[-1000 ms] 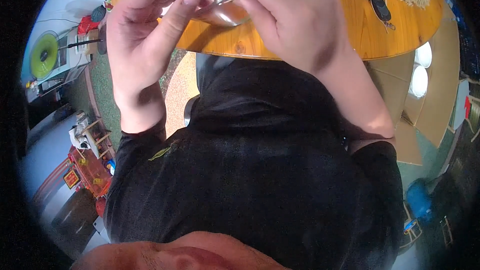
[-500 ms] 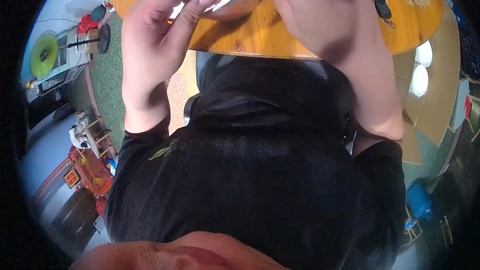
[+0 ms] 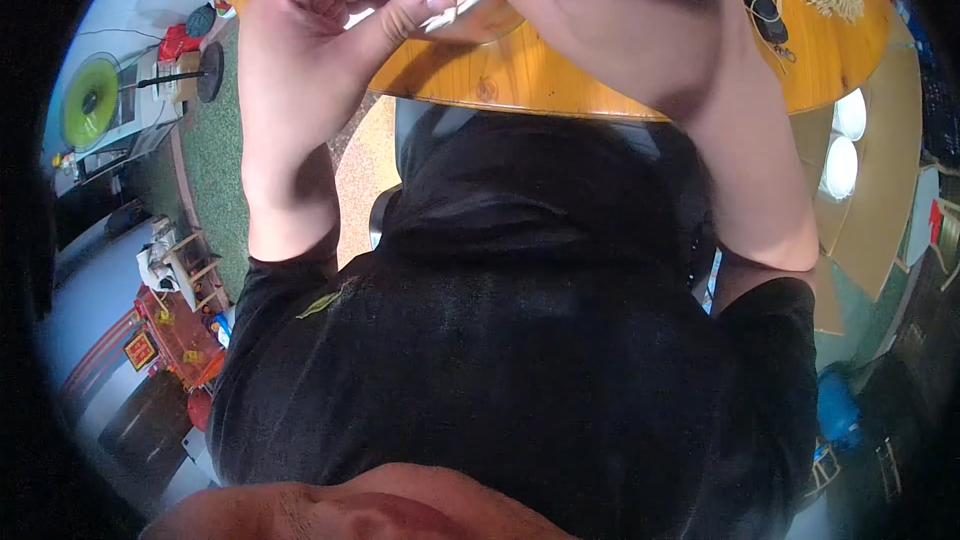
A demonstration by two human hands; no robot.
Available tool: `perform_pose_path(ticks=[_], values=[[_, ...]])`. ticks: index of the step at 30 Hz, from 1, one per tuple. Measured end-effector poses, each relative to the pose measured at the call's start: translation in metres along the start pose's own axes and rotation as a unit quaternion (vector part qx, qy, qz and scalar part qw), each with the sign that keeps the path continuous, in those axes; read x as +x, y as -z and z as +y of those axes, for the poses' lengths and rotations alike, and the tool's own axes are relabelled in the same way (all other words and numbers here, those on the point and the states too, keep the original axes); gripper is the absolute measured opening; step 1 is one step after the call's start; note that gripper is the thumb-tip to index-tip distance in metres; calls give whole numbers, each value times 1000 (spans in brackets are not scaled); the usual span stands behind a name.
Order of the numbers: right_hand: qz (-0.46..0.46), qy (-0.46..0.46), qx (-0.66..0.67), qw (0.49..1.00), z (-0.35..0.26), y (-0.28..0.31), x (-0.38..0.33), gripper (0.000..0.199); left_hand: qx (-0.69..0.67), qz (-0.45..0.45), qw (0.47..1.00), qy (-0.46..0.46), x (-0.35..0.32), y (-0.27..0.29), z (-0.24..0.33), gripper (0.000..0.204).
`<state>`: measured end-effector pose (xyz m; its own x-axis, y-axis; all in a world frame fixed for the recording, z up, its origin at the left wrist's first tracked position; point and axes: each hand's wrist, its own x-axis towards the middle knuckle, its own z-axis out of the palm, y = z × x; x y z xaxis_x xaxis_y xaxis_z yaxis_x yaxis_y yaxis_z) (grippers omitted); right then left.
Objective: Attach string handles to paper buckets by threading the string through pre-punched holes and tying it.
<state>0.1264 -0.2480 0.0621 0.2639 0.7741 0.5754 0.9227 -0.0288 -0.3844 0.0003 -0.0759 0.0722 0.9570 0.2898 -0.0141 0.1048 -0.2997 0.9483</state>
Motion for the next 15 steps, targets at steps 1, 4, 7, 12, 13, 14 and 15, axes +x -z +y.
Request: perform_pose_path(ticks=[1, 4, 7, 12, 13, 14, 15], values=[[1, 6, -2, 1000, 1, -1, 0, 12, 0, 1, 1000, 0, 0, 0, -1, 34], [8, 5, 25, 1000, 3, -4, -1, 15, -57, -12, 998, -13, 0, 1, -2, 33], [21, 25, 2, 999, 4, -6, 0, 17, -22, -19, 999, -14, 11, 2, -12, 33], [41, -53, 30, 997, -1, -9, -3, 19, -24, -37, 999, -16, 5, 5, 1, 33], [59, -96, 81, 990, -2, -10, -3, 21, -24, -35, 999, -15, 4, 5, 1, 33], [58, -96, 81, 990, -2, -12, -4, 21, -22, -31, 999, -13, 3, 4, 1, 33], [78, -87, 95, 989, -2, -13, -6, 21, -20, -27, 999, -11, 3, 4, 2, 34]])
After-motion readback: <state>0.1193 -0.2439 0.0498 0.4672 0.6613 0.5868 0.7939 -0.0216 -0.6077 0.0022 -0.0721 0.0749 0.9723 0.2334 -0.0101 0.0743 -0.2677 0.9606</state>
